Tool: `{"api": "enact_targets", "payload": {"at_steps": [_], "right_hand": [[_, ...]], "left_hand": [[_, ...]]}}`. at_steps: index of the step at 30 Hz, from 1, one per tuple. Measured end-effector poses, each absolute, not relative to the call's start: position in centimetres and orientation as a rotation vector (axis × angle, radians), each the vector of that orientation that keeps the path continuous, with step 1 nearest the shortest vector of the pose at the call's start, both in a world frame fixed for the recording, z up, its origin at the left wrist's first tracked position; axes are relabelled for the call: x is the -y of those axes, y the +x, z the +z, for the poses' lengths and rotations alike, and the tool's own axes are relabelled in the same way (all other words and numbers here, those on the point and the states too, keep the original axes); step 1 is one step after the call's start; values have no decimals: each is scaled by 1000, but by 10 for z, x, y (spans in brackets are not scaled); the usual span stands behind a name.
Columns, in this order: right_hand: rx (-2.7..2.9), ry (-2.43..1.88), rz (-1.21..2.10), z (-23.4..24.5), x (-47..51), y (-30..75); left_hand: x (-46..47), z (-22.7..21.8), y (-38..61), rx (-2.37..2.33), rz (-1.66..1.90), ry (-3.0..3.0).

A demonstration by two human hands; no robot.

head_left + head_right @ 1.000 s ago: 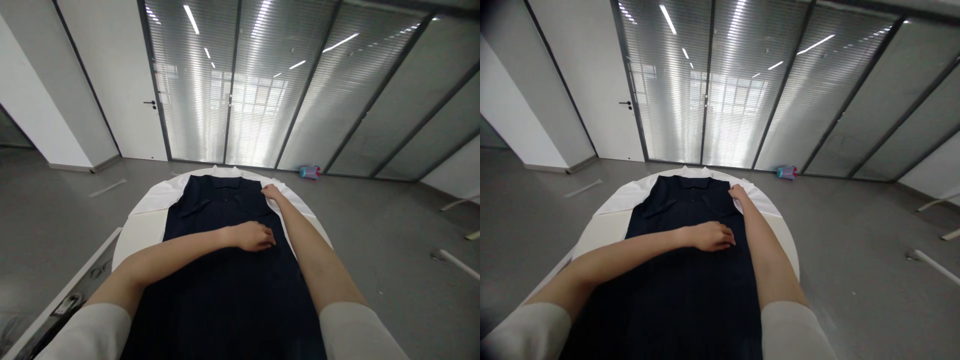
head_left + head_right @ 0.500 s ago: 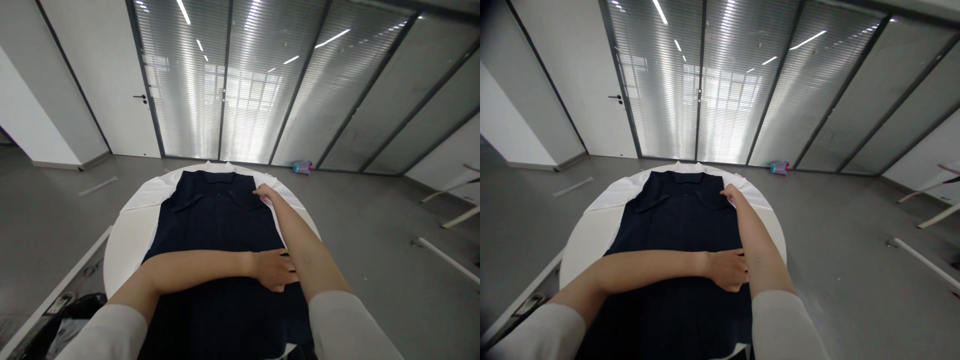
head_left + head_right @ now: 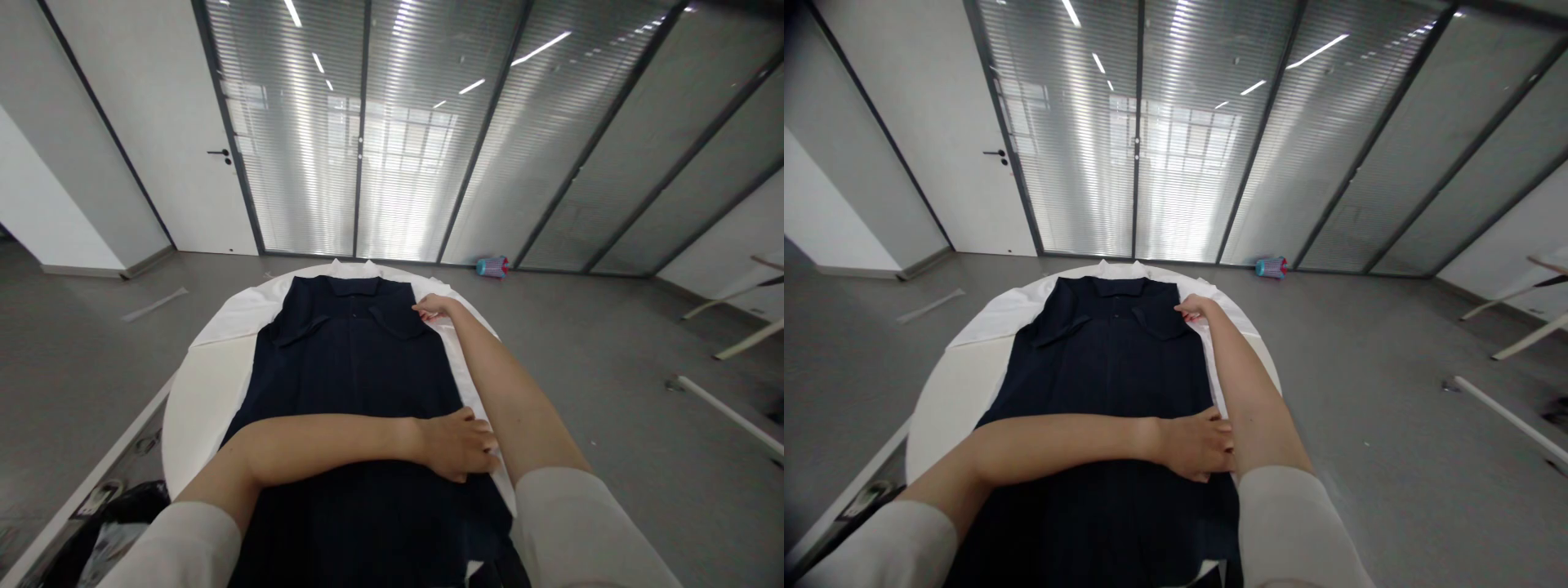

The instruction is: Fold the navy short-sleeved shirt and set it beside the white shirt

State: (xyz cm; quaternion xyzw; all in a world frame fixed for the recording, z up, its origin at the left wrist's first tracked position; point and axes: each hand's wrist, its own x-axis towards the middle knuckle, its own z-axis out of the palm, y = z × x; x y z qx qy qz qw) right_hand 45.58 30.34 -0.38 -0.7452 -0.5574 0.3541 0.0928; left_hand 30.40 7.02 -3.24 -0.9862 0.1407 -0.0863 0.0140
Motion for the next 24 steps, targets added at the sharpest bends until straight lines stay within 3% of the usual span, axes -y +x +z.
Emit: {"api": "enact_targets", "payload": {"at_steps": [5,13,24], "right_hand": [[1642,-2178,1029,-3,-301,458],[1634,-2229,601,-12,-319,432],[2024,-1961,186,-26,-316,307]], "left_hand": [[-66,-16,281,-408,-293,-3067],[-44,-1,211,-323,-358,-3058],[-13,-5,168,-314,-411,-3092]]}}
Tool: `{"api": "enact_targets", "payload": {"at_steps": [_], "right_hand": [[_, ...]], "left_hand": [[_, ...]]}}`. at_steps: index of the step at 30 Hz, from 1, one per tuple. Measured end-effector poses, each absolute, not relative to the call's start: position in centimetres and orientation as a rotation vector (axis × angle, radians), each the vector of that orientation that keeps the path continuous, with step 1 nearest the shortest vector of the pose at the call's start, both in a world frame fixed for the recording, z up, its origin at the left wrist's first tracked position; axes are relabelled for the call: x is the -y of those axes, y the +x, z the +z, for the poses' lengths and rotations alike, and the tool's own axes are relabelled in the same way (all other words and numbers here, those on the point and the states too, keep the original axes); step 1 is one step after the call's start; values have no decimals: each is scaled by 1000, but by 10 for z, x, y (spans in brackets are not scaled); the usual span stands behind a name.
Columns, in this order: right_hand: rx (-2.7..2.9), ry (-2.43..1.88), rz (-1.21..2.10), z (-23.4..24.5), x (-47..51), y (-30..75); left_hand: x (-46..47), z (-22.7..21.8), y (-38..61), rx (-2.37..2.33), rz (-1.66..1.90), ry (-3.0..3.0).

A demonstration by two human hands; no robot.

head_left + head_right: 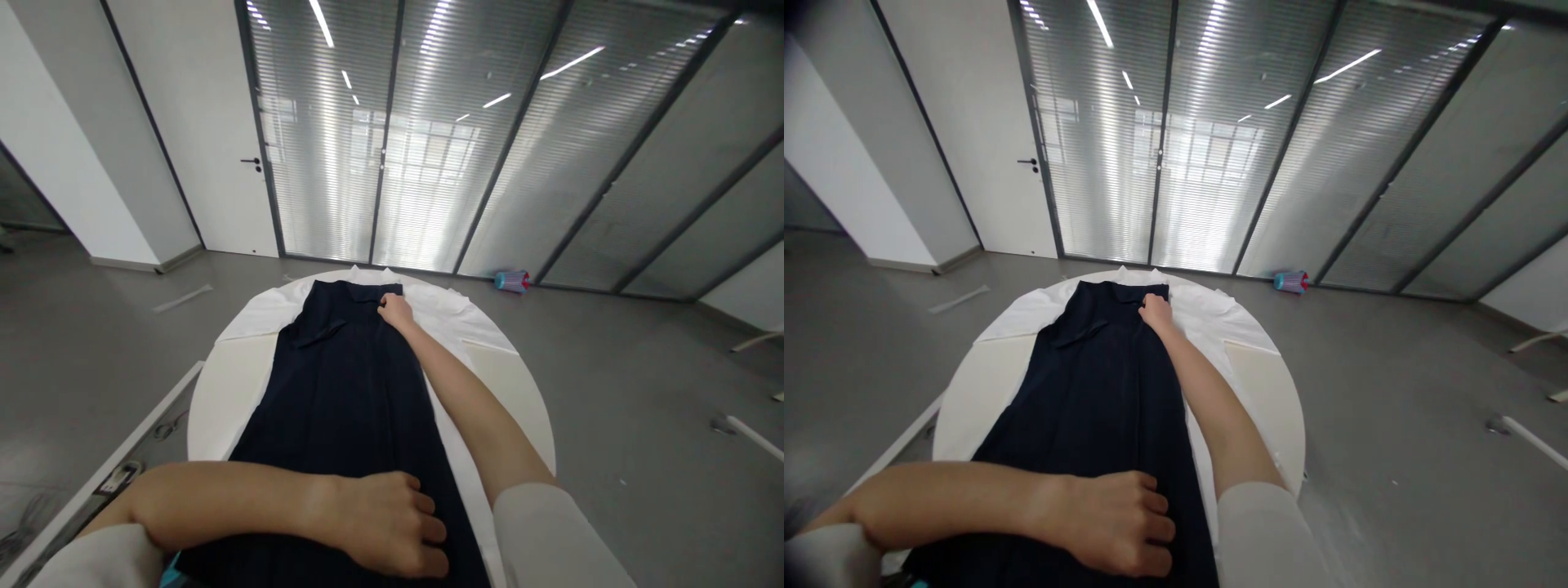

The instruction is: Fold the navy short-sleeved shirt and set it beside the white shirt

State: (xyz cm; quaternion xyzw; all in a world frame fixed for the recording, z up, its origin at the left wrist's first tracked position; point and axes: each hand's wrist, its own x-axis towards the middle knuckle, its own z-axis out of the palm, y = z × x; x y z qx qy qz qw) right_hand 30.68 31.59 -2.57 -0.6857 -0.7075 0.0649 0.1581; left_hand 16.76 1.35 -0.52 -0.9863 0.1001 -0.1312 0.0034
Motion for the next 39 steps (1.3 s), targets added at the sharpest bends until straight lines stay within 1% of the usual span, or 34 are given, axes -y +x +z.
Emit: {"api": "enact_targets", "payload": {"at_steps": [6,11,17,25,28,30,33,35,39], "right_hand": [[2044,-2031,215,-48,-307,285],[2032,-1993,235,-48,-309,289],[2036,-1866,229,-51,-308,289],[2056,-1892,276,-58,-306,288],[2071,-1831,269,-54,-304,289],[2054,-1796,194,-52,-302,293],[2042,-1806,49,-51,-301,299],[2117,-1806,-11,-53,-301,304],[2309,-1810,-69,-62,-310,309]], "left_hand": [[-7,-16,164,-296,-408,-3123],[-3,-24,158,-342,-385,-3143],[-3,-17,152,-359,-394,-3159],[0,-28,150,-330,-341,-3192],[-5,-25,152,-344,-353,-3267],[-18,-18,154,-216,-391,-3320],[-51,-10,162,169,-450,-3316],[-71,-12,168,338,-473,-3278],[-86,-35,175,372,-493,-3253]]}}
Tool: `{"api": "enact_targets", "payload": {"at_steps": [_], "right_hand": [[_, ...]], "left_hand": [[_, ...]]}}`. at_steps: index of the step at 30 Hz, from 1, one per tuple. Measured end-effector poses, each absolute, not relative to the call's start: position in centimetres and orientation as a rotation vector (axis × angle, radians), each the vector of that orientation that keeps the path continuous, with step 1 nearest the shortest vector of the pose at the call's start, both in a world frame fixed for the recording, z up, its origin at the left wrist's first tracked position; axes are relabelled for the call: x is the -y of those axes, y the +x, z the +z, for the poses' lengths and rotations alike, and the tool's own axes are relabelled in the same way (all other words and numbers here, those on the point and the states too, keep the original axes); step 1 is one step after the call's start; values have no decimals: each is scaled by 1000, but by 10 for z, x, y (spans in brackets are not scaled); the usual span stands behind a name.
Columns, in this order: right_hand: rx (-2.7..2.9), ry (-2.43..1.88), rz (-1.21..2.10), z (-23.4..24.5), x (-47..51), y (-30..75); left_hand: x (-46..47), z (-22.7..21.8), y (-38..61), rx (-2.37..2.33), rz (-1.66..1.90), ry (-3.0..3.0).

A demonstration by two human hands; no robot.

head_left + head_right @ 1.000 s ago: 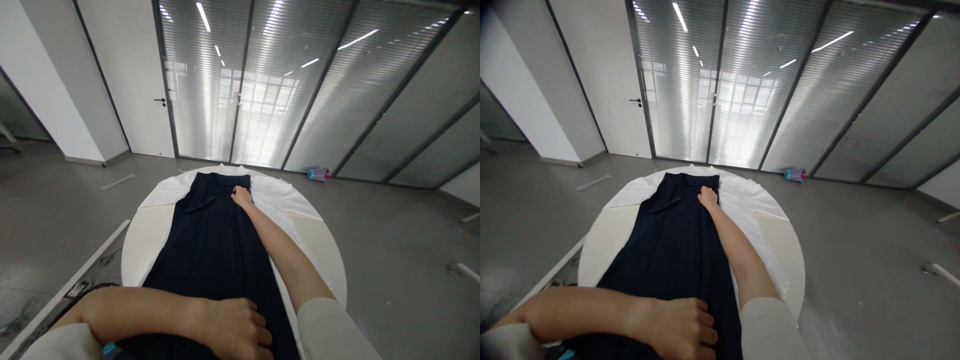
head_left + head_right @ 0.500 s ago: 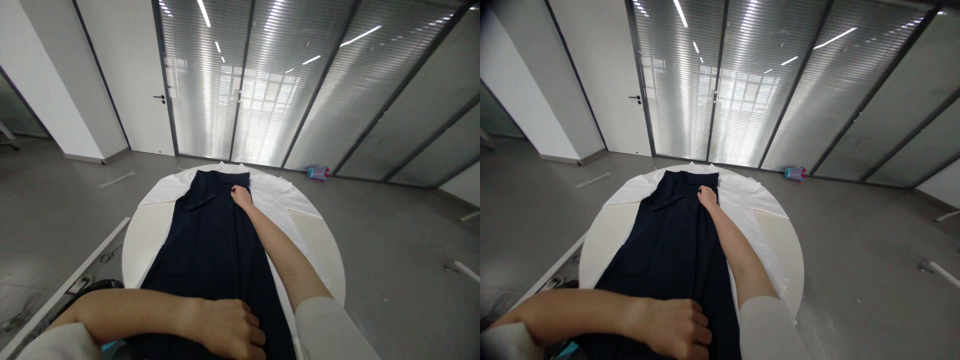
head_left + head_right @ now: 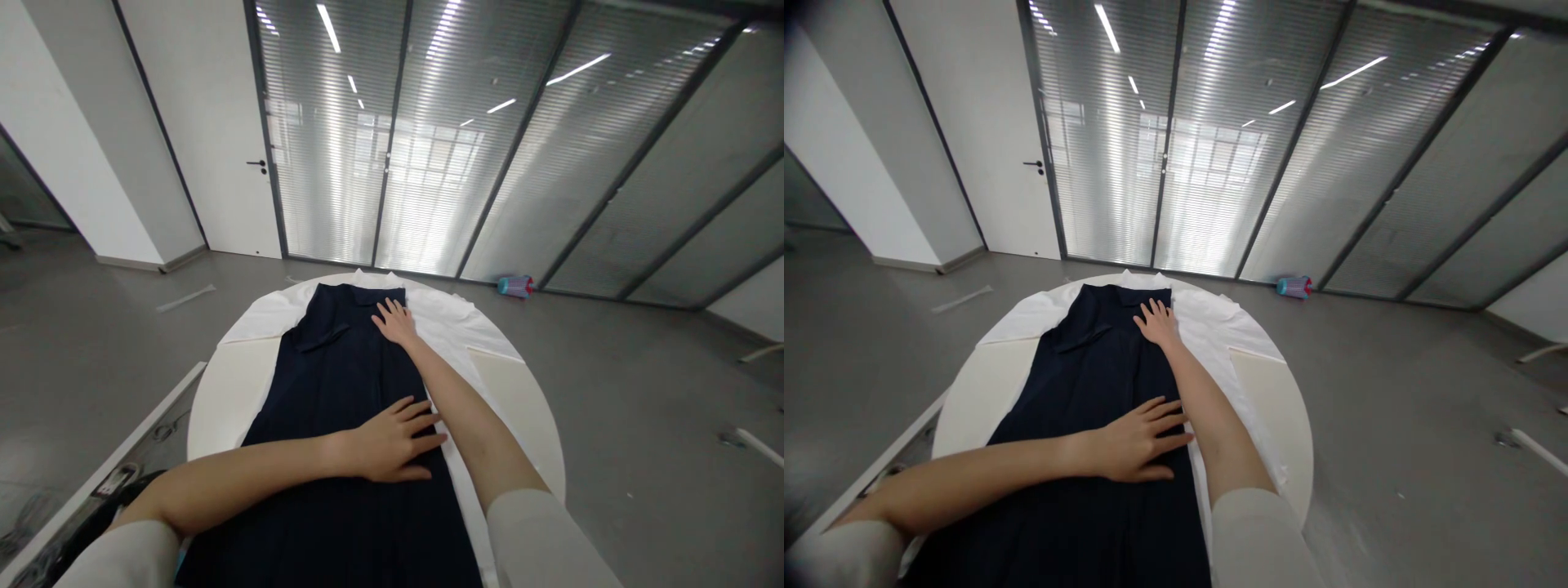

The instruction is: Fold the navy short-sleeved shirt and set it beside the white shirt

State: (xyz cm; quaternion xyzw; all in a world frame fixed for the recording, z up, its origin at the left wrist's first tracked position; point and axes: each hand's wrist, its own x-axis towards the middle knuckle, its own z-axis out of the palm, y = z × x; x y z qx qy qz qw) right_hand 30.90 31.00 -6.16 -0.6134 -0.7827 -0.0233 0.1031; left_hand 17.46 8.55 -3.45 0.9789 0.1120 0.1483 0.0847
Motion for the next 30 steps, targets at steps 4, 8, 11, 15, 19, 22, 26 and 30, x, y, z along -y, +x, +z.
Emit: {"api": "enact_targets", "payload": {"at_steps": [4,8,11,15,19,22,26,30], "right_hand": [[2377,-1890,42,-69,-331,310],[2349,-1972,202,-75,-357,312],[2299,-2015,268,-77,-374,312],[2249,-2068,337,-77,-388,313],[2250,-2072,347,-74,-386,314],[2204,-2099,166,-63,-376,302],[2091,-1926,-182,-37,-358,245],[2378,-1617,70,-19,-339,163]], "left_hand": [[-70,-50,169,-313,353,2857],[-58,-46,163,-299,331,2859],[-57,-46,163,-262,298,2902],[-59,-50,164,-262,273,2944],[-58,-49,166,-261,270,2940],[-58,-37,161,-277,298,2912],[-63,-11,126,-591,266,2838],[-61,-1,53,-1449,121,2567]]}}
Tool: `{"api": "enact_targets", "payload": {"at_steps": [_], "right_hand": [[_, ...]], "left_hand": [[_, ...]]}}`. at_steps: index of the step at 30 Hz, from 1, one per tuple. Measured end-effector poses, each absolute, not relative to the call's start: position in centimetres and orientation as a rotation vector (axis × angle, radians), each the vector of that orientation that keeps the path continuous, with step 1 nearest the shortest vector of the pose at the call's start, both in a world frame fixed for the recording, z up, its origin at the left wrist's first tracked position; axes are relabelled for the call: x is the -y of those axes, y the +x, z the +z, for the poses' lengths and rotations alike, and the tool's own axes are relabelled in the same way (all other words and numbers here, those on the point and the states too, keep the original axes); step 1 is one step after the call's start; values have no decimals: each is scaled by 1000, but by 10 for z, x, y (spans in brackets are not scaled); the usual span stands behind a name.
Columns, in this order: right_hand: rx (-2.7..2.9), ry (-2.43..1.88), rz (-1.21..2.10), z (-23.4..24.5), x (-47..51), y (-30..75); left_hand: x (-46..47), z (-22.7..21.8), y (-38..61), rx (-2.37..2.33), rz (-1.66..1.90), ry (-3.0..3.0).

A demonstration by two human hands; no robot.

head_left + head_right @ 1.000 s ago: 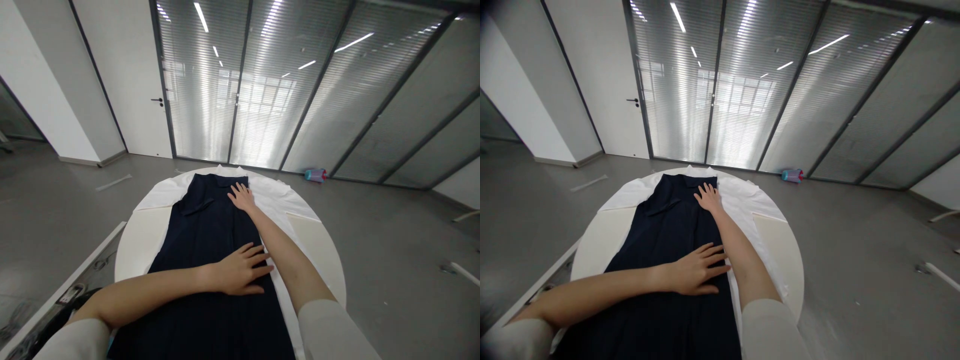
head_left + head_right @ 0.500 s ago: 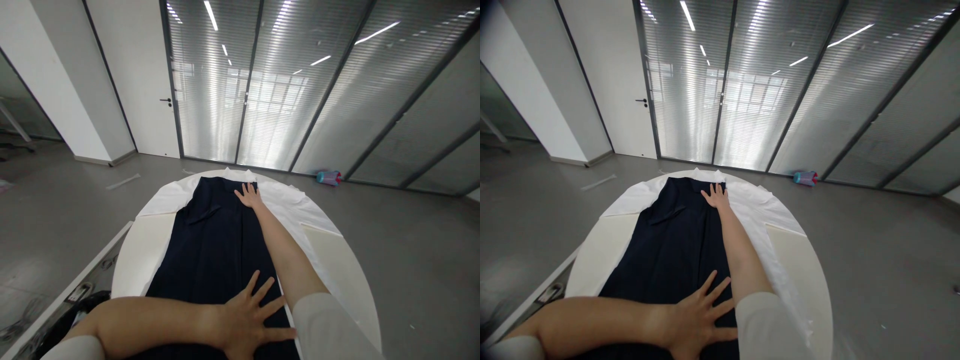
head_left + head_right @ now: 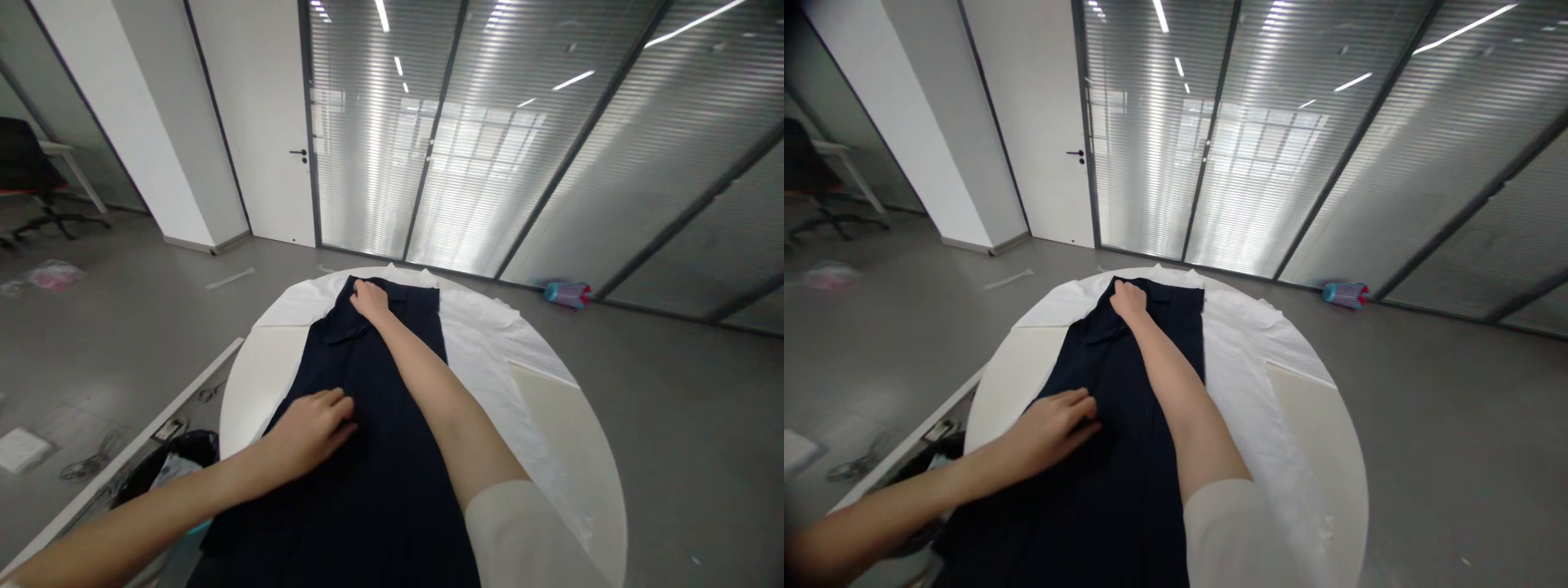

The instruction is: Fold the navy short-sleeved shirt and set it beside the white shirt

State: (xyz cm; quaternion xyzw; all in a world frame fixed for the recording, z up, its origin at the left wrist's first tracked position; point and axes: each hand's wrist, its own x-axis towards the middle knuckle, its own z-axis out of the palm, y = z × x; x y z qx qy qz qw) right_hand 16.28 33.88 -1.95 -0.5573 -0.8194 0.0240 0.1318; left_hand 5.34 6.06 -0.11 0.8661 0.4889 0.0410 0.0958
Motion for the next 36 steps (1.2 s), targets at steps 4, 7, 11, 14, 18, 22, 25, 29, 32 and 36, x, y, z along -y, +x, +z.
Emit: {"api": "enact_targets", "payload": {"at_steps": [4,7,11,14,18,22,25,29,32,36], "right_hand": [[2582,-1569,321,-21,-322,110],[2569,-1653,342,-25,-316,97],[2453,-1754,296,-27,-315,96],[2374,-1769,267,-27,-317,98],[2315,-1739,249,-26,-322,106],[2262,-1723,275,-26,-328,118],[2224,-1713,323,-28,-332,126],[2185,-1664,374,-31,-334,129],[2149,-1618,376,-31,-336,127],[2072,-1565,400,-30,-341,126]], "left_hand": [[-33,-11,-13,-1864,-86,2189],[-8,-17,-34,-1958,-136,2060],[8,-15,-38,-2046,-197,1989],[8,-15,-41,-2075,-228,1966],[9,-21,-47,-1990,-107,1990],[9,-26,-47,-1956,52,1945],[6,-28,-46,-1955,146,1953],[1,-30,-50,-1865,303,1937],[-1,-30,-54,-1738,335,1876],[2,-28,-56,-1617,224,1782]]}}
